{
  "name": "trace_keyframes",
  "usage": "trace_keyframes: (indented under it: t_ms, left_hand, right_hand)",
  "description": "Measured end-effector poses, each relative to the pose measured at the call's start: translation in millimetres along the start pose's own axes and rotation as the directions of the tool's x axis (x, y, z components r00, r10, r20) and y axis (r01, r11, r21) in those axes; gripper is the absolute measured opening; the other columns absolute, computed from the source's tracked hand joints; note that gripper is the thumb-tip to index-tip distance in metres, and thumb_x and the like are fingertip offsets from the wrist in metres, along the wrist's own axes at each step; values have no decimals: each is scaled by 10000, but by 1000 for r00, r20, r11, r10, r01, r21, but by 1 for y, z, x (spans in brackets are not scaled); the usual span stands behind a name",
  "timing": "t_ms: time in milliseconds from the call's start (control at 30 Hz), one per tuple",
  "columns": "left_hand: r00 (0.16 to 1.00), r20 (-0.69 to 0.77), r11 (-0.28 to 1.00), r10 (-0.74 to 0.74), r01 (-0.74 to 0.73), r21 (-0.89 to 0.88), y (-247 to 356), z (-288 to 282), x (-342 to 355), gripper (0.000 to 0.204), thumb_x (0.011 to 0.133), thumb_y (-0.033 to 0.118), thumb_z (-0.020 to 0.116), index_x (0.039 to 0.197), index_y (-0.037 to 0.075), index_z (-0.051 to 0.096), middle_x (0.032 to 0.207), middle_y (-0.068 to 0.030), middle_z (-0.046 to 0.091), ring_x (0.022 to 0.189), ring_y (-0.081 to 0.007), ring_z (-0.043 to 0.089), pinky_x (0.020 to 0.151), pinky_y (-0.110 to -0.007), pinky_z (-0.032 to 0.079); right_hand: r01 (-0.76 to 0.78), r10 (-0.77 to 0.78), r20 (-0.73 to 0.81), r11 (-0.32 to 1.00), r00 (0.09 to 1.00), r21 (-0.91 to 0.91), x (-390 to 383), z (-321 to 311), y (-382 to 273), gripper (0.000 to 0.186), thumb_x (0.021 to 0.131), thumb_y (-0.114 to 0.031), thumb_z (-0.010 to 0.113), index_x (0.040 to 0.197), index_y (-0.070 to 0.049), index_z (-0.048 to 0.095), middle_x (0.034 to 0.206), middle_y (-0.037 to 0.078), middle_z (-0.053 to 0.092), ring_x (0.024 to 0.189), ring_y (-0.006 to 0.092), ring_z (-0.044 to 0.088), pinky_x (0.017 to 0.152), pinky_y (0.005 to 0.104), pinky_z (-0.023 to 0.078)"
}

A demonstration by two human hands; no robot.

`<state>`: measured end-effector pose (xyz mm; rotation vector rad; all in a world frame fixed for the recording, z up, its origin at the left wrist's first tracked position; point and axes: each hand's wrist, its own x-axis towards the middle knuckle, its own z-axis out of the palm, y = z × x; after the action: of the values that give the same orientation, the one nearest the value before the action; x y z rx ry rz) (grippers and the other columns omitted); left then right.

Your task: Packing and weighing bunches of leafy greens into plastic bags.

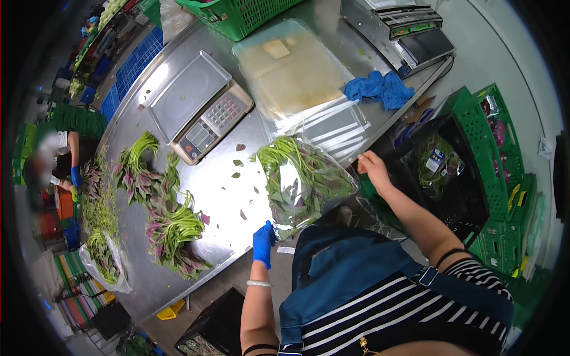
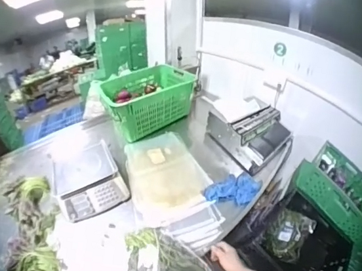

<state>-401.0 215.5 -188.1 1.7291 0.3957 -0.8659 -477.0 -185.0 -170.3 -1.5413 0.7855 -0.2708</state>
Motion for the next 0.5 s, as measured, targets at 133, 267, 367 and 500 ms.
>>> trace_keyframes:
  t_ms: [133,267,367,500]
  left_hand:
    - [1000,31,1000,1,0,-14,1,-5,-3,448,992,378,533,683,57,580,552,-36,497,491,-136,462,486,-284,341]
    - [995,54,996,-85,86,-16,3,-1,6,425,980,376,554,737,35,631,537,-39,501,472,-136,462,484,-281,346]
    - [988,74,991,-136,136,-3,9,4,11,444,986,373,536,704,41,622,547,-42,538,475,-119,460,471,-274,341]
    - [972,-214,995,93,-87,39,4,11,7,230,851,206,741,764,19,641,613,-18,576,552,-120,553,542,-252,445]
  right_hand:
    - [-395,260,703,918,662,33,-39,40,-82,197,982,-214,530,1029,-29,579,826,116,661,739,180,658,667,290,530]
    - [-628,167,819,729,548,272,1,81,-64,349,997,-287,509,1235,-31,506,1052,218,665,907,288,683,781,370,552]
    - [-543,345,421,573,839,614,57,51,-10,368,973,-269,554,1246,-36,476,1097,201,640,987,310,651,877,388,525]
    - [175,-159,97,967,982,-187,23,44,-24,428,858,-228,689,1197,-25,525,1142,126,580,1000,241,607,852,366,506]
